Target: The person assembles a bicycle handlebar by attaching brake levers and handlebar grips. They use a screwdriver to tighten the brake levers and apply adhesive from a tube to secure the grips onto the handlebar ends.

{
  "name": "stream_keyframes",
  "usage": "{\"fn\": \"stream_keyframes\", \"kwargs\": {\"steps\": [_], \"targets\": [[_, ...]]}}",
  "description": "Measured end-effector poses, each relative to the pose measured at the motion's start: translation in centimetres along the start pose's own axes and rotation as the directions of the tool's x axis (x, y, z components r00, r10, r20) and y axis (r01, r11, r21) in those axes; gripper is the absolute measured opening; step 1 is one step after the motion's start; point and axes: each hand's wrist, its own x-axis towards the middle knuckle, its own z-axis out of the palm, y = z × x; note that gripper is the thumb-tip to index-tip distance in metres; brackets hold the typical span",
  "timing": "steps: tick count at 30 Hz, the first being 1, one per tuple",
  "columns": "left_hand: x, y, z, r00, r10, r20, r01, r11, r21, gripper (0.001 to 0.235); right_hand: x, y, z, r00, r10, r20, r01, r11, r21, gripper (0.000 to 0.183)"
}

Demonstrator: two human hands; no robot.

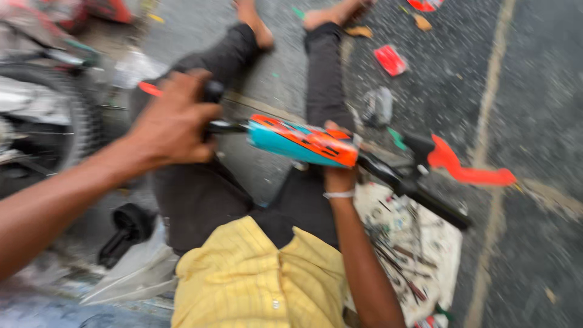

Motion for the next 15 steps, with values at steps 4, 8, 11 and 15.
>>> {"fn": "stream_keyframes", "kwargs": {"steps": [4,8,11,15], "targets": [[-0.5,-2.2,-0.9,0.984,-0.087,0.156,0.052,0.975,0.215,0.055,-0.5,1.8,3.9,0.975,0.213,0.059,-0.212,0.977,-0.026,0.027],[-1.8,-2.4,-0.5,0.939,-0.198,0.281,0.101,0.940,0.325,0.046,-0.4,-1.9,5.1,0.937,0.312,0.159,-0.350,0.809,0.473,0.029],[-2.1,-2.0,1.1,0.905,-0.245,0.348,0.112,0.925,0.362,0.048,-2.1,-7.3,1.0,0.919,0.213,0.332,-0.241,0.970,0.044,0.031],[-2.0,-1.8,3.2,0.890,-0.295,0.349,0.155,0.914,0.375,0.066,-2.4,-12.1,-8.6,0.479,0.053,0.876,-0.143,0.990,0.018,0.039]]}}
